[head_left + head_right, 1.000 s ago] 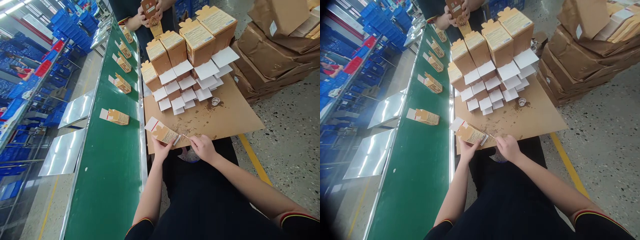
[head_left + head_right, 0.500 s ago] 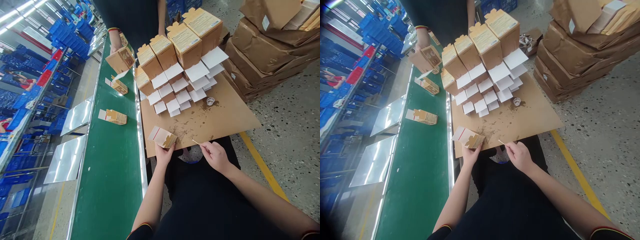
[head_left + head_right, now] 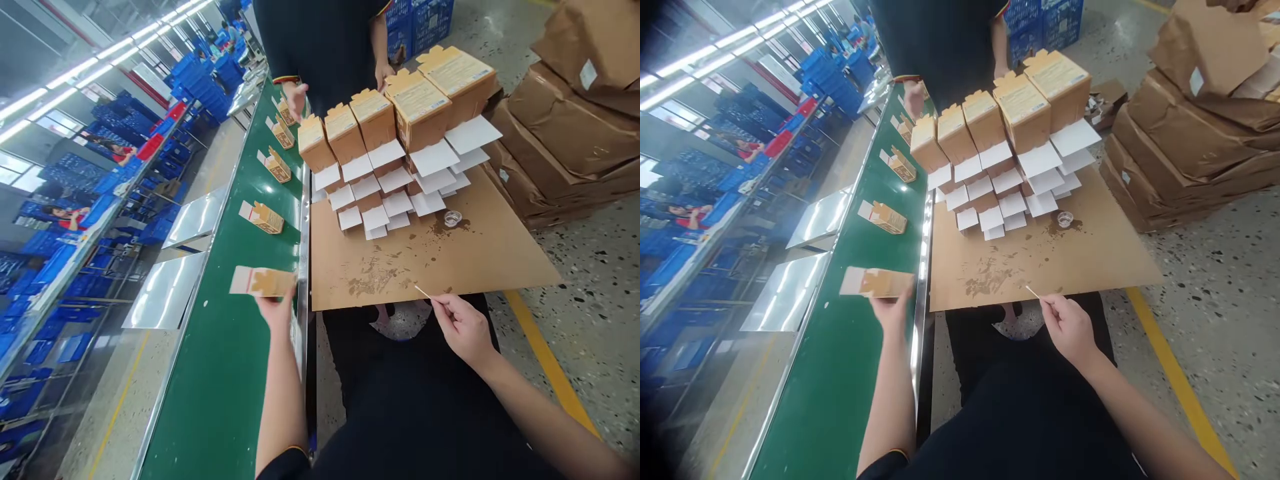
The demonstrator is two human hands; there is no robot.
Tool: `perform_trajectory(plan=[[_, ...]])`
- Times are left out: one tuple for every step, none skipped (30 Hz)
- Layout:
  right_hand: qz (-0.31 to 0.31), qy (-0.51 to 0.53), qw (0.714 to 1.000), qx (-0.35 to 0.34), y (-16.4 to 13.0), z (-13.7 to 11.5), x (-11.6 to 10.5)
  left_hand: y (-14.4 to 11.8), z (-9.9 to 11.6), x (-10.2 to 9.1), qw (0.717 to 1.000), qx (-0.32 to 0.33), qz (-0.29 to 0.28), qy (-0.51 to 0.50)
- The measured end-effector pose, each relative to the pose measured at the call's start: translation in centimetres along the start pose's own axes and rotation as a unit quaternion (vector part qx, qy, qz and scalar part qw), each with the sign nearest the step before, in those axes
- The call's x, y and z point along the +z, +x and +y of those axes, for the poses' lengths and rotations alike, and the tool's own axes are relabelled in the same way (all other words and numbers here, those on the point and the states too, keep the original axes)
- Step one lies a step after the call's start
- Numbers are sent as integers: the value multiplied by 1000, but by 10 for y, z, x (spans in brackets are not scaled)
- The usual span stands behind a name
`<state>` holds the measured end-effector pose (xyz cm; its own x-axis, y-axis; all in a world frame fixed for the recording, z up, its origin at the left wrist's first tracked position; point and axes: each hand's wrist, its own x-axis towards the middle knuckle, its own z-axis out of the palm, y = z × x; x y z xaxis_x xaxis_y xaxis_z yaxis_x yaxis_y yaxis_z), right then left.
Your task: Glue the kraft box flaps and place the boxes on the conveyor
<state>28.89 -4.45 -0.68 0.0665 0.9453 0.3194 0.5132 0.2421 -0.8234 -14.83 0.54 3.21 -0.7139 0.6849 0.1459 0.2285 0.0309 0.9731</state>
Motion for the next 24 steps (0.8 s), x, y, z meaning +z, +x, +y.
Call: perform_trajectory(plan=[[5, 6, 1000, 8, 1, 1, -2, 15, -1, -18, 999, -3, 29, 14], [10, 13, 1000, 14, 3, 2, -3, 28, -2, -33, 998, -15, 47, 28], [13, 22, 1000, 18, 5, 2, -3, 37, -3, -44, 997, -32, 56, 45], [16, 31, 999, 19, 7, 2, -3, 42, -4, -52, 995, -52, 57, 58], [19, 39, 999, 20, 10, 1, -3, 45, -5, -56, 994, -72, 49, 66], [22, 44, 999, 22, 12, 0, -3, 46, -5, -58, 993, -86, 35, 68], [25, 45, 998, 25, 14, -1, -4, 44, -5, -58, 993, -95, 19, 70], [29, 44, 998, 28, 15, -2, -6, 40, -5, -59, 992, -99, 7, 78], [37, 40, 998, 32, 15, -2, -9, 36, -3, -61, 992, -92, 9, 91], [46, 35, 998, 37, 15, -1, -13, 31, -1, -64, 991, -69, 26, 111], [57, 29, 997, 45, 13, 0, -19, 27, 3, -68, 989, -26, 54, 133], [73, 22, 996, 53, 11, 2, -26, 23, 8, -73, 984, 34, 88, 152], [93, 13, 994, 63, 9, 5, -33, 20, 15, -77, 974, 104, 130, 157], [114, 5, 991, 75, 7, 8, -41, 19, 25, -78, 960, 171, 169, 142], [138, -1, 987, 86, 6, 10, -48, 21, 36, -74, 949, 223, 196, 107], [158, -4, 983, 97, 5, 13, -55, 25, 50, -65, 943, 251, 210, 54], [176, -5, 979, 106, 6, 14, -60, 31, 65, -49, 943, 255, 212, -7], [187, -3, 976, 111, 9, 15, -64, 41, 82, -26, 953, 232, 183, -67], [191, 1, 975, 110, 12, 15, -66, 53, 98, 2, 966, 191, 132, -111], [191, 5, 976, 105, 16, 14, -66, 66, 114, 35, 974, 169, 90, -119], [189, 8, 977, 97, 21, 13, -65, 81, 129, 70, 979, 153, 46, -123], [187, 12, 979, 84, 25, 10, -63, 96, 143, 107, 984, 126, -28, -124], [188, 16, 980, 71, 29, 7, -59, 109, 156, 144, 981, 104, -105, -125], [187, 21, 980, 59, 33, 4, -55, 121, 168, 178, 974, 90, -164, -124]])
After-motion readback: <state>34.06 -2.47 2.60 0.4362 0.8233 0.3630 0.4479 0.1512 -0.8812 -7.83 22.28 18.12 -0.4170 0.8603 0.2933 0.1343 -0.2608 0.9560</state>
